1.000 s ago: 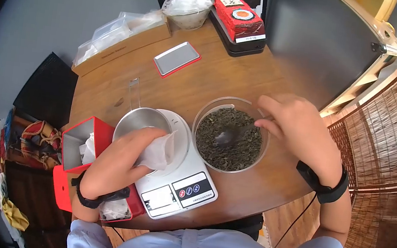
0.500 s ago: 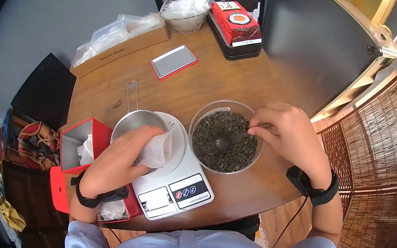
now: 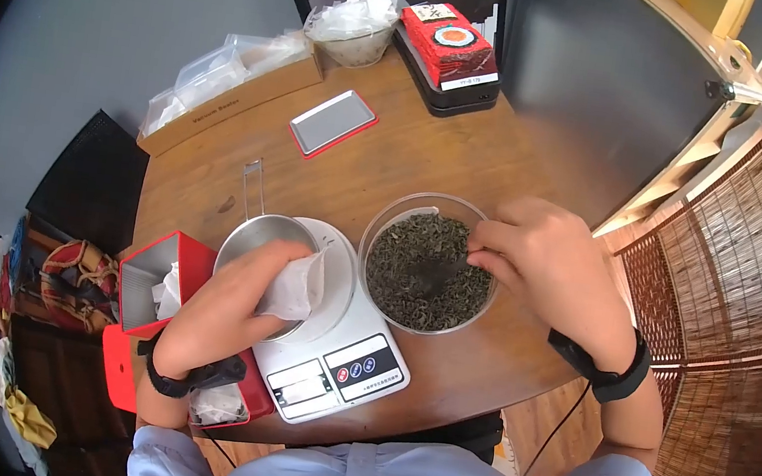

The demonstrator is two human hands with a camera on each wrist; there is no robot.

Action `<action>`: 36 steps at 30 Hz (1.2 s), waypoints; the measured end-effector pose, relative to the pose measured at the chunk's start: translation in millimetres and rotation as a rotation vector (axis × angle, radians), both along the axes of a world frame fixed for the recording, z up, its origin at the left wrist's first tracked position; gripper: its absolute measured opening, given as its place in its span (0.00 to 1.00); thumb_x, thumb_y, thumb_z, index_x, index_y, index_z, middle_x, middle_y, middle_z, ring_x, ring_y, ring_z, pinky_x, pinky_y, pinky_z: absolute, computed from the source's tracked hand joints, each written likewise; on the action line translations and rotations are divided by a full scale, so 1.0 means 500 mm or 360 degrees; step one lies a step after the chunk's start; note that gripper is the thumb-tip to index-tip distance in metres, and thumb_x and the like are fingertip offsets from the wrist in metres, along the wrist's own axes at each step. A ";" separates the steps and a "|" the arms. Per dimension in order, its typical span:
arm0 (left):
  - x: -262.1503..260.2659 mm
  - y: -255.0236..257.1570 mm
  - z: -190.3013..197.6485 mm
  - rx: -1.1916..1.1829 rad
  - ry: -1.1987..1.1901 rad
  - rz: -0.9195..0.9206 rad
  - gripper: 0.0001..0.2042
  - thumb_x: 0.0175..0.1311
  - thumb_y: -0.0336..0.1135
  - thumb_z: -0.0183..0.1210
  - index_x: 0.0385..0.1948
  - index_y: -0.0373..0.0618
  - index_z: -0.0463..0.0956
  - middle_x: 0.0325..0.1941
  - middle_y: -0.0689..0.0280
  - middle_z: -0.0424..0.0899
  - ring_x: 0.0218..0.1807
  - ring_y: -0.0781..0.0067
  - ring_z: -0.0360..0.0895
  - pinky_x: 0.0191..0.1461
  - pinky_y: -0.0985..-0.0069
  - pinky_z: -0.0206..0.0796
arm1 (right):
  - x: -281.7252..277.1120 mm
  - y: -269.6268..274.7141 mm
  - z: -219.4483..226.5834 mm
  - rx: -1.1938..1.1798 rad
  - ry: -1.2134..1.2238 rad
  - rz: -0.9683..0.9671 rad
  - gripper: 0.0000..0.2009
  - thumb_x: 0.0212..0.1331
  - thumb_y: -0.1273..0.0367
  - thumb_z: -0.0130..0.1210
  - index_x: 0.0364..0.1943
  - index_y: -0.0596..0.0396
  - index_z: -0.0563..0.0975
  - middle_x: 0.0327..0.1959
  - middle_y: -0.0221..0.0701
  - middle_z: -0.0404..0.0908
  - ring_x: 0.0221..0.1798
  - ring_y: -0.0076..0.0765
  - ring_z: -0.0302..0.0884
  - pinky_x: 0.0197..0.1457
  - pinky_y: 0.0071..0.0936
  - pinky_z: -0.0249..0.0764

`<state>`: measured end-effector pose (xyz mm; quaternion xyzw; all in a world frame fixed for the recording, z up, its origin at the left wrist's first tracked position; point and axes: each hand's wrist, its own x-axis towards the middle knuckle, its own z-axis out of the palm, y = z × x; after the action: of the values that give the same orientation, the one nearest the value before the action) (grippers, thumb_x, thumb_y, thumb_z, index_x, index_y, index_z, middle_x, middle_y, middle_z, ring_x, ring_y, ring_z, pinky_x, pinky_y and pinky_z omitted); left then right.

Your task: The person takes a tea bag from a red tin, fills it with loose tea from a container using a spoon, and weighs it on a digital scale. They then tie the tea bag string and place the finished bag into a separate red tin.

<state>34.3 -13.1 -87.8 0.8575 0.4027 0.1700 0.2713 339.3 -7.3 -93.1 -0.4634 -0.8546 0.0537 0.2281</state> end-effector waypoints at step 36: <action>0.072 0.046 0.003 -0.0323 -0.0149 -0.0099 0.26 0.60 0.33 0.62 0.60 0.45 0.63 0.46 0.63 0.76 0.46 0.72 0.74 0.49 0.77 0.65 | -0.037 0.018 0.118 0.0344 0.0151 0.0240 0.08 0.44 0.67 0.66 0.26 0.52 0.78 0.22 0.28 0.71 0.26 0.38 0.71 0.28 0.32 0.65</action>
<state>70.3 10.1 -86.1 0.8289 0.3778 0.1596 0.3805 320.5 1.7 -34.1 -0.3675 -0.8760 0.0002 0.3122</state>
